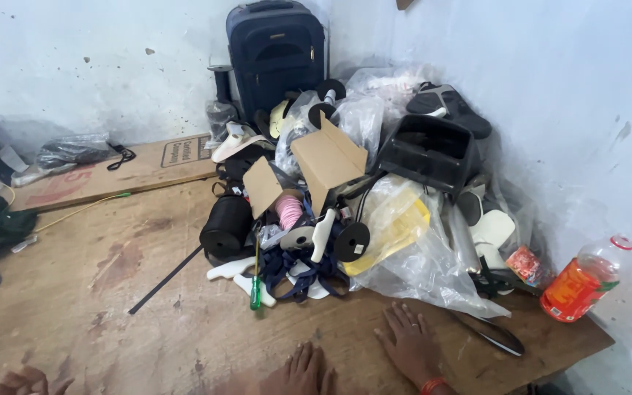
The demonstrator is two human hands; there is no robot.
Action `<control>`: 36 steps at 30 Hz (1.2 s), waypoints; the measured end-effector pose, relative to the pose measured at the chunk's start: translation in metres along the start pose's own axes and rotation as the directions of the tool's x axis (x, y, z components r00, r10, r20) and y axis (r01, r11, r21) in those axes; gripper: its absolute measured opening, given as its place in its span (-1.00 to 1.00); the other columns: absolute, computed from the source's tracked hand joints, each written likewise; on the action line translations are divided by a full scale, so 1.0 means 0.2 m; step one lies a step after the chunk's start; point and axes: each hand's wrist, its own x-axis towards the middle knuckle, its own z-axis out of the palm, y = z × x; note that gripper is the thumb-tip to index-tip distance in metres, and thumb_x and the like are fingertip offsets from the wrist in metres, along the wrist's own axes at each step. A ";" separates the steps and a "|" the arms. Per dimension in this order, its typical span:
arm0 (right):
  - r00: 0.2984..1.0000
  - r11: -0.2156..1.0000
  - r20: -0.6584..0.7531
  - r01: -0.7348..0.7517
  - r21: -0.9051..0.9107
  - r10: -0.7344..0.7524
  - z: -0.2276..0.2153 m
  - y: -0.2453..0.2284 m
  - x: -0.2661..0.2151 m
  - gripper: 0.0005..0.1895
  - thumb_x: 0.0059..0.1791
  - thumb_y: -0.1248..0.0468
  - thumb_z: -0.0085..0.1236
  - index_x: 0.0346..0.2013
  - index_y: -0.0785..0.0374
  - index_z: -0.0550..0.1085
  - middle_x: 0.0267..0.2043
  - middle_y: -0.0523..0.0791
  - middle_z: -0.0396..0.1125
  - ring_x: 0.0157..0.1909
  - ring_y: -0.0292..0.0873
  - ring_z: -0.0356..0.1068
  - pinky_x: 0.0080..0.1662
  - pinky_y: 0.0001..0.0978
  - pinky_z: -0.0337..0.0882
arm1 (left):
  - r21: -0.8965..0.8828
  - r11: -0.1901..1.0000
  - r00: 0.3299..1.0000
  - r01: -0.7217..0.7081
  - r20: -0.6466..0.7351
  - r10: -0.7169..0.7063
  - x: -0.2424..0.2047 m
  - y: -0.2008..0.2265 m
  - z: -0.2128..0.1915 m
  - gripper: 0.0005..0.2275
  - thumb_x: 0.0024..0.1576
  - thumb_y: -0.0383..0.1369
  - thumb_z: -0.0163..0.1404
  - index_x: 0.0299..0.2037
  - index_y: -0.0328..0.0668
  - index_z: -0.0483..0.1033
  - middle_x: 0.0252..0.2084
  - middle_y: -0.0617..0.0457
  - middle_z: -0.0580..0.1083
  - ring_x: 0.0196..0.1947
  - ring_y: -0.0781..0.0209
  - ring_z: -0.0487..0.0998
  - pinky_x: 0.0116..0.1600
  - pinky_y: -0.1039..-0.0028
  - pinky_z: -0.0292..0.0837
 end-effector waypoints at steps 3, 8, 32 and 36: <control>1.000 1.000 0.000 -0.005 0.019 0.005 0.01 0.01 0.00 -0.28 0.00 -0.23 -0.07 0.37 0.00 0.31 0.49 -0.15 0.08 0.46 -0.09 0.03 0.40 -0.05 -0.02 | 0.001 1.000 0.999 0.018 0.030 -0.018 0.02 0.01 -0.02 -0.38 0.11 0.07 0.06 0.36 0.02 0.35 0.46 -0.12 0.22 0.44 -0.08 0.14 0.42 -0.06 0.02; 1.000 1.000 -0.012 0.016 0.024 -0.015 0.00 0.00 -0.01 -0.30 0.00 -0.20 -0.03 0.36 0.01 0.32 0.45 -0.14 0.09 0.46 -0.08 0.03 0.40 -0.03 0.00 | -0.013 0.995 0.987 -0.099 -0.126 0.096 0.02 -0.08 0.09 -0.47 0.09 -0.01 0.12 0.20 -0.10 0.46 0.38 -0.20 0.32 0.36 -0.17 0.27 0.30 -0.15 0.16; 1.000 1.000 0.011 -0.009 0.004 0.009 -0.04 0.01 0.02 -0.33 0.00 -0.21 -0.02 0.32 0.01 0.38 0.41 -0.16 0.17 0.43 -0.12 0.12 0.38 -0.05 0.05 | -0.122 0.986 0.967 -0.113 -0.242 0.081 -0.03 0.15 -0.24 -0.60 0.12 -0.17 0.07 0.11 -0.18 0.48 0.23 -0.19 0.39 0.26 -0.22 0.36 0.30 0.01 0.23; 1.000 0.997 0.002 0.001 0.078 -0.002 -0.02 0.01 0.02 -0.36 0.02 -0.18 -0.03 0.26 0.09 0.38 0.42 -0.12 0.16 0.47 -0.07 0.08 0.40 -0.02 0.02 | -0.105 0.989 0.984 -0.102 -0.157 0.084 -0.03 0.21 -0.40 -0.61 0.16 -0.20 0.03 0.13 -0.24 0.46 0.26 -0.22 0.37 0.31 -0.21 0.30 0.34 0.00 0.13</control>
